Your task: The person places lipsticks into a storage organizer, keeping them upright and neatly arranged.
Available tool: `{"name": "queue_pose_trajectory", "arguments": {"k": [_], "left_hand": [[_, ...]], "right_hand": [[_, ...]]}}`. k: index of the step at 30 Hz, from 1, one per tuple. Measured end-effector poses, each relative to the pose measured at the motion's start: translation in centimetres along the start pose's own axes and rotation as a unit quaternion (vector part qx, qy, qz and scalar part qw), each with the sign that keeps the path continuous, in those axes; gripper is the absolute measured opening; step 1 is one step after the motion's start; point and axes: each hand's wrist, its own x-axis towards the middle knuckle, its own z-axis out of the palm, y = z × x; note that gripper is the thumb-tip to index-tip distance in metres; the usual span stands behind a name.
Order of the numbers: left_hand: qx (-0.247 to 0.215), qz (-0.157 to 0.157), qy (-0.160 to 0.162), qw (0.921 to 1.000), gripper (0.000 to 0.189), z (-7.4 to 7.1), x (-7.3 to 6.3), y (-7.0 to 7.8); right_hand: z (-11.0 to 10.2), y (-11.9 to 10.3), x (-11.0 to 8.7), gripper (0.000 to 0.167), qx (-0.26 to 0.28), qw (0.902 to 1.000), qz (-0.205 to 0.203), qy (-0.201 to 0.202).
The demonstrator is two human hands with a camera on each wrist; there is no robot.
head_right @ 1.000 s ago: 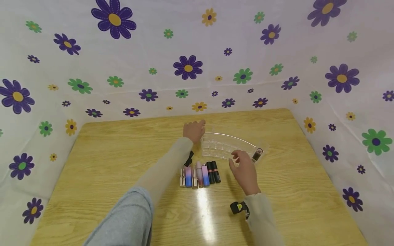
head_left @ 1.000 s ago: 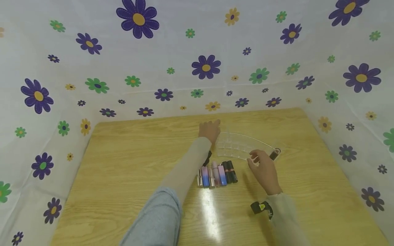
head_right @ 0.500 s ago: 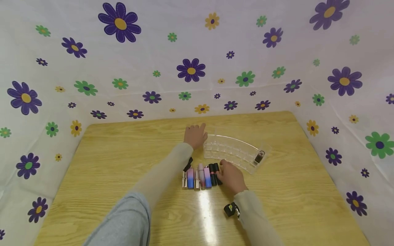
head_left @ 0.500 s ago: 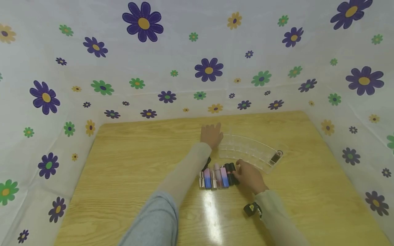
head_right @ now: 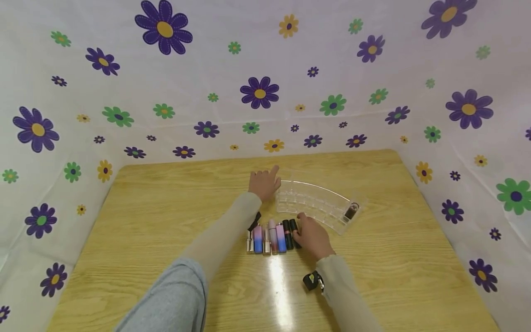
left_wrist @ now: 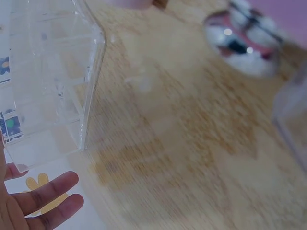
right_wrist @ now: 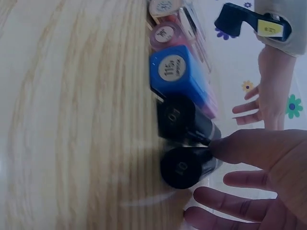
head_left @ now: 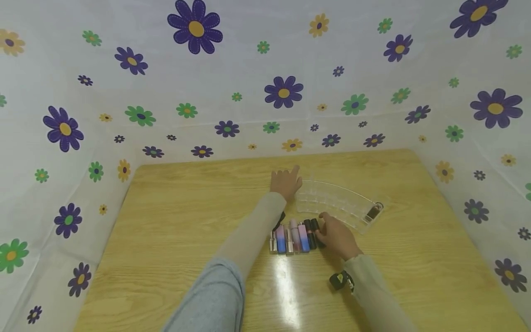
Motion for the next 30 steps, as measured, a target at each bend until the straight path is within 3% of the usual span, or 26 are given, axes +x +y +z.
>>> {"name": "queue_pose_trajectory", "arguments": {"k": [10,15,22,27,30], "left_hand": [[0.006,-0.003,-0.008,0.9999,0.046,-0.3,-0.2,0.2],[0.009,-0.005,-0.011,0.9999,0.046,-0.5,-0.3,0.2],[0.013,-0.001,-0.002,0.9999,0.047,0.2,0.1,0.0],[0.013,0.002,-0.004,0.9999,0.048,0.4,0.2,-0.2],[0.006,0.001,-0.005,1.0,0.048,0.3,0.2,-0.2]], "right_hand": [[0.5,-0.3,0.1,0.044,-0.007,0.9999,-0.004,0.007],[0.7,0.1,0.1,0.033,-0.005,0.9998,-0.005,0.021],[0.1,0.7,0.0,0.031,0.018,0.9989,0.011,0.041],[-1.0,0.9,0.3,0.029,0.062,0.9941,-0.004,0.089],[-1.8,1.1,0.9,0.028,0.105,0.983,-0.025,0.148]]}}
